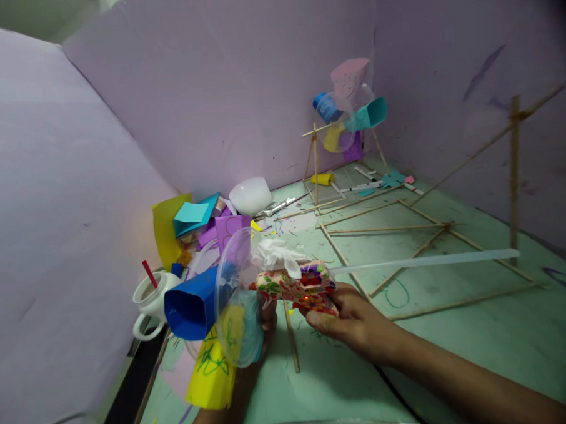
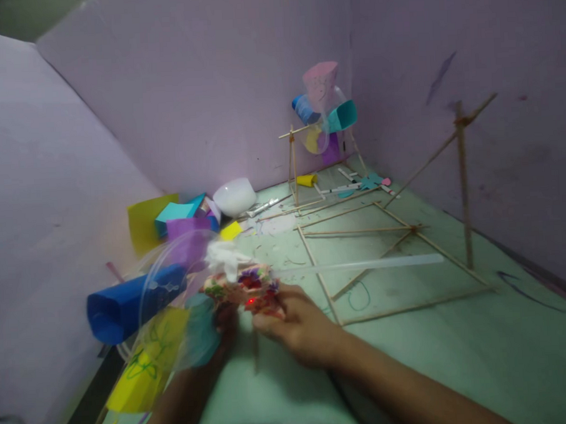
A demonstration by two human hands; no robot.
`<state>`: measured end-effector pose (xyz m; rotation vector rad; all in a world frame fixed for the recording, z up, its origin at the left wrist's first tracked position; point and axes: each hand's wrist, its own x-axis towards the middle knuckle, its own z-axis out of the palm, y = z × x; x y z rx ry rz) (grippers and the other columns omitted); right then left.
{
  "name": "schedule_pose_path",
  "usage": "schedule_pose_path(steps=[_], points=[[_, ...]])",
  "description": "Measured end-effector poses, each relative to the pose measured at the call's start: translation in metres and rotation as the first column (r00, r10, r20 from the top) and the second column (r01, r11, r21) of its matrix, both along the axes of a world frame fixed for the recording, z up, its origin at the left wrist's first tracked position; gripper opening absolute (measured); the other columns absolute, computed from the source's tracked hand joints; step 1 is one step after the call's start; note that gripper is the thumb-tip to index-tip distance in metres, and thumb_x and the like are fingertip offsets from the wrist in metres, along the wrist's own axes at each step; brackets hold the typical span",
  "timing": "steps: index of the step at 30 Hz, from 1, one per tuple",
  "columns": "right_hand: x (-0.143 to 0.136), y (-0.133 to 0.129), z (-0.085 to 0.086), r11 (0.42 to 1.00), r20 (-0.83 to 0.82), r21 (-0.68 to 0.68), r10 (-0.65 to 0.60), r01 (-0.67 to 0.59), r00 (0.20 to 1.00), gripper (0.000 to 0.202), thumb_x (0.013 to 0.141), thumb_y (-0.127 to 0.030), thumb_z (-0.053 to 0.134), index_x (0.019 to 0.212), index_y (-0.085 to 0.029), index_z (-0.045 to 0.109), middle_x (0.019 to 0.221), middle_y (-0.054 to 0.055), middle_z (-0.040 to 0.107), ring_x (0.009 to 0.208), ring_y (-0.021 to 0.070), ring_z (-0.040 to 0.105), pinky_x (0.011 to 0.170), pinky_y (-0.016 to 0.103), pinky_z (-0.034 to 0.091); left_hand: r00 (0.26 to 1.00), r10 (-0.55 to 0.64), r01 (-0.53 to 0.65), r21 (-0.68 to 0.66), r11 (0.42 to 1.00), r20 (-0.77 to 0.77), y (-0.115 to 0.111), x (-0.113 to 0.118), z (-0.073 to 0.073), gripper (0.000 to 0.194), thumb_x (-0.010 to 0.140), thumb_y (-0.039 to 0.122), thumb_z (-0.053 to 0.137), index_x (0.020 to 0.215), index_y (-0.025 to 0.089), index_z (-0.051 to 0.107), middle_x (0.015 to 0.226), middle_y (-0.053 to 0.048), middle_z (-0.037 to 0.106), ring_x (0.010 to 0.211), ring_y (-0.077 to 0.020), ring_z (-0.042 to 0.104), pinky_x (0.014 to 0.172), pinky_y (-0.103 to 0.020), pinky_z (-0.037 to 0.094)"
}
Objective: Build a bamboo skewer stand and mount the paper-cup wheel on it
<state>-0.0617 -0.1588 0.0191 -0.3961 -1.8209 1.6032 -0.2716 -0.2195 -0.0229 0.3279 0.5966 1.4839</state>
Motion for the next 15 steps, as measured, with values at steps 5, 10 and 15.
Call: schedule_pose_path(steps=[5, 10, 15], points=[[0.001, 0.0, 0.002, 1.0, 0.001, 0.01, 0.0, 0.0, 1.0, 0.013, 0.076, -0.026, 0.053, 0.068, -0.016, 0.055, 0.062, -0.001, 0.045, 0.066, 0.0126, 0.045, 0.058, 0.023, 0.038, 0.999, 0.053, -0.053, 0.053, 0.997, 0.013, -0.001, 0.005, 0.001, 0.011, 0.075, 0.028, 0.056, 0.07, 0.018, 0.056, 0.056, 0.001, 0.049, 0.048, -0.009, 0.046, 0.037, -0.015, 0.033], [-0.001, 0.0, 0.002, 1.0, 0.003, -0.029, 0.009, -0.009, 1.0, 0.015, 0.075, -0.027, 0.053, 0.064, -0.017, 0.053, 0.059, -0.002, 0.044, 0.062, 0.0116, 0.044, 0.055, 0.023, 0.038, 0.996, 0.09, -0.09, 0.05, 0.995, 0.009, -0.001, 0.013, 0.007, 0.012, 0.075, 0.028, 0.052, 0.071, 0.017, 0.055, 0.057, 0.001, 0.05, 0.048, -0.0094, 0.048, 0.038, -0.016, 0.034], [-0.001, 0.001, 0.001, 1.0, 0.001, -0.016, 0.015, -0.014, 1.0, 0.016, 0.076, -0.029, 0.053, 0.065, -0.017, 0.055, 0.057, -0.002, 0.041, 0.062, 0.0118, 0.043, 0.05, 0.021, 0.035, 0.994, 0.112, -0.112, 0.035, 0.993, 0.011, 0.0, 0.012, 0.005, 0.016, 0.078, 0.029, 0.048, 0.067, 0.018, 0.052, 0.056, 0.001, 0.048, 0.046, -0.009, 0.047, 0.037, -0.016, 0.033]])
